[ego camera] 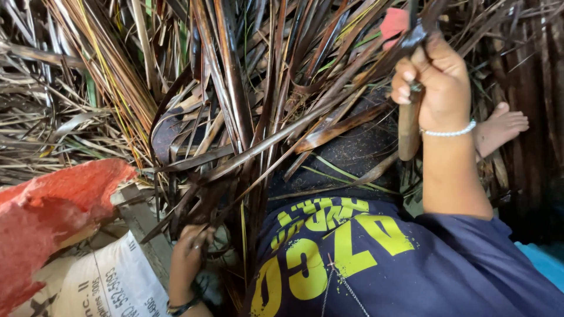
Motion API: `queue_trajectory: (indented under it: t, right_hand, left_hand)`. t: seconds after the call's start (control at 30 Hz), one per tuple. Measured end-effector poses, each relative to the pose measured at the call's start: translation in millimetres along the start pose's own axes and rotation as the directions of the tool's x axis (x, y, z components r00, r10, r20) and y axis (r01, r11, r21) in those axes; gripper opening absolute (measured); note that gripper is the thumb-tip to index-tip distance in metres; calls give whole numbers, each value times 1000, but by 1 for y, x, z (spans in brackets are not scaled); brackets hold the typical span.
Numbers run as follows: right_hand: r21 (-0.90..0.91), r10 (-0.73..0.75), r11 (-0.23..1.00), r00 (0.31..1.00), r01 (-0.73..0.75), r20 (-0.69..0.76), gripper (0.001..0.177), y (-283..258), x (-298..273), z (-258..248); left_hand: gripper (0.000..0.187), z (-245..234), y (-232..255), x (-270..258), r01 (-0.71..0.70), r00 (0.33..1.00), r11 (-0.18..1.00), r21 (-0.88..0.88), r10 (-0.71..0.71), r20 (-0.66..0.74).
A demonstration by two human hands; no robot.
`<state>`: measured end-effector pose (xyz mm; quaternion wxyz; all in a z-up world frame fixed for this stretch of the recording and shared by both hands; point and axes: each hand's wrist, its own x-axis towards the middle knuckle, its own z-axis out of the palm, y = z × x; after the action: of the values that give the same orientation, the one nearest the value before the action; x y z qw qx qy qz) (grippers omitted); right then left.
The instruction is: The person strips the center ribs from palm or coconut leaves using a small blade, handling the leaves one by one and piling the ribs and leaf material on the floor.
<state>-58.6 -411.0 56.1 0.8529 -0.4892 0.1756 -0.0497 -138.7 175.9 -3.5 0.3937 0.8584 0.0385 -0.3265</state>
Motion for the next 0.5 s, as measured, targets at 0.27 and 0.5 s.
queue_trajectory:
  t: [0.27, 0.5]
  right_hand:
    - [-2, -94, 996, 994, 94, -53, 26, -17, 7, -64]
    - [-169, -186, 973, 965, 155, -185, 24, -37, 15, -107]
  left_hand:
    - [39, -24, -51, -15, 328, 942, 942, 71, -320, -102]
    - [27, -30, -120, -24, 242, 953, 956, 169, -201, -227]
